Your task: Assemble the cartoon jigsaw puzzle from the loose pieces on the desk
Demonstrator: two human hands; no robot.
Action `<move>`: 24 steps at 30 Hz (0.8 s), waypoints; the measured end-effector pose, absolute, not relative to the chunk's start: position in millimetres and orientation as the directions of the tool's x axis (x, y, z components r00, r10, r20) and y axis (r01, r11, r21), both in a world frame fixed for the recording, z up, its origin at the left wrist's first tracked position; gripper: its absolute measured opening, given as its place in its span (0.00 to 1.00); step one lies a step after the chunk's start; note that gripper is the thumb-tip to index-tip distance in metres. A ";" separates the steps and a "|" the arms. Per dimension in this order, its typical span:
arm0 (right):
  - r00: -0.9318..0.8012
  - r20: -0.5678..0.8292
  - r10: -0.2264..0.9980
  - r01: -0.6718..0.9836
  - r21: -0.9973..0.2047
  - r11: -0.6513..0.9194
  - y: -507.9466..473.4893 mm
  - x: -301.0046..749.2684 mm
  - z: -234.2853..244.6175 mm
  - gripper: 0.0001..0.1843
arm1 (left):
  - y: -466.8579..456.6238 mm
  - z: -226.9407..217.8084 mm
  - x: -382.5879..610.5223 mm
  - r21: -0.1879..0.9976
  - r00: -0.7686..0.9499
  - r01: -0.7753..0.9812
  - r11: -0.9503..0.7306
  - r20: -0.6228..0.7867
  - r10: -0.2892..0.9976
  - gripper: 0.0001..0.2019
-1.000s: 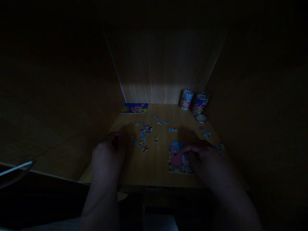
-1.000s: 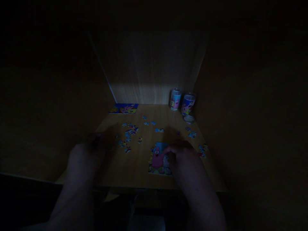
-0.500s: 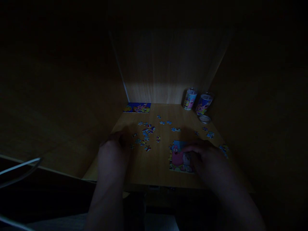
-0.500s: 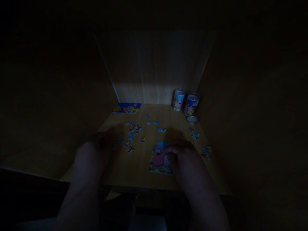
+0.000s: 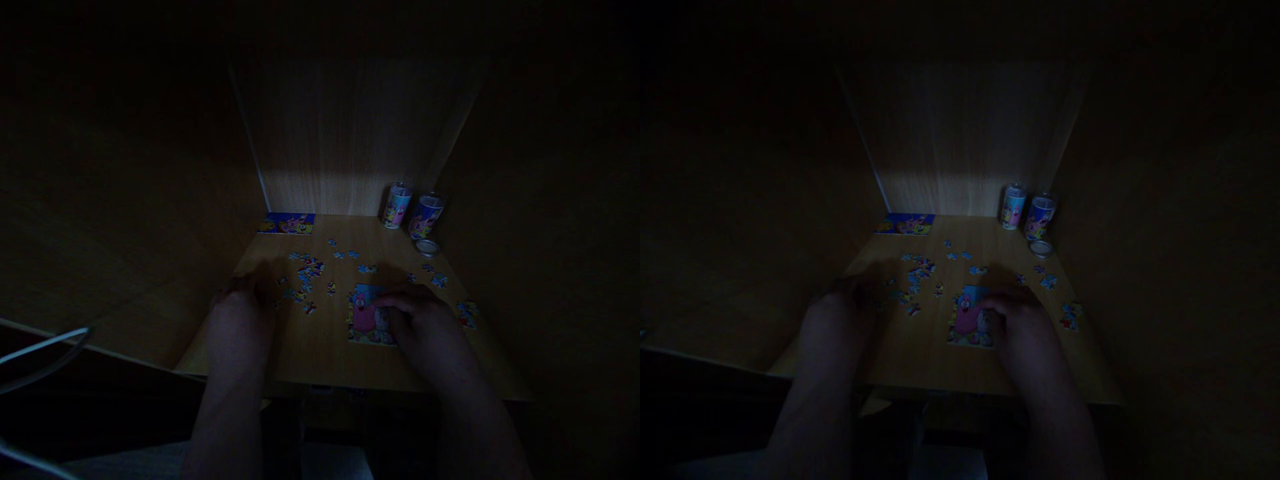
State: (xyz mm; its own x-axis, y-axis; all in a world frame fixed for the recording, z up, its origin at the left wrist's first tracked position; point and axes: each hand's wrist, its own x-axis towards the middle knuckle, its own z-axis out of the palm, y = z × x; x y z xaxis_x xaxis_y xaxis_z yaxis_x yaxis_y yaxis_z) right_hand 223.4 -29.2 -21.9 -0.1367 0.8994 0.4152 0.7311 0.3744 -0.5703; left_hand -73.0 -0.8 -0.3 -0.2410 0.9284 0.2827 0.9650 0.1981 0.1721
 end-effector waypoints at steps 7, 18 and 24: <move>-0.154 0.446 0.882 0.731 -0.550 0.405 -26.5 221.4 -22.4 0.21 | -0.6 1.2 -71.4 0.201 -0.241 0.961 0.190 0.271 0.932 0.17; -0.146 0.420 0.896 0.728 -0.568 0.385 -28.3 219.7 -19.0 0.20 | -0.5 -0.2 -72.5 0.179 -0.224 0.968 0.178 0.281 0.933 0.16; -0.047 0.460 0.886 0.804 -0.510 0.307 -25.6 216.4 -10.7 0.16 | 2.5 0.9 -71.1 0.197 -0.244 0.960 0.197 0.253 0.936 0.19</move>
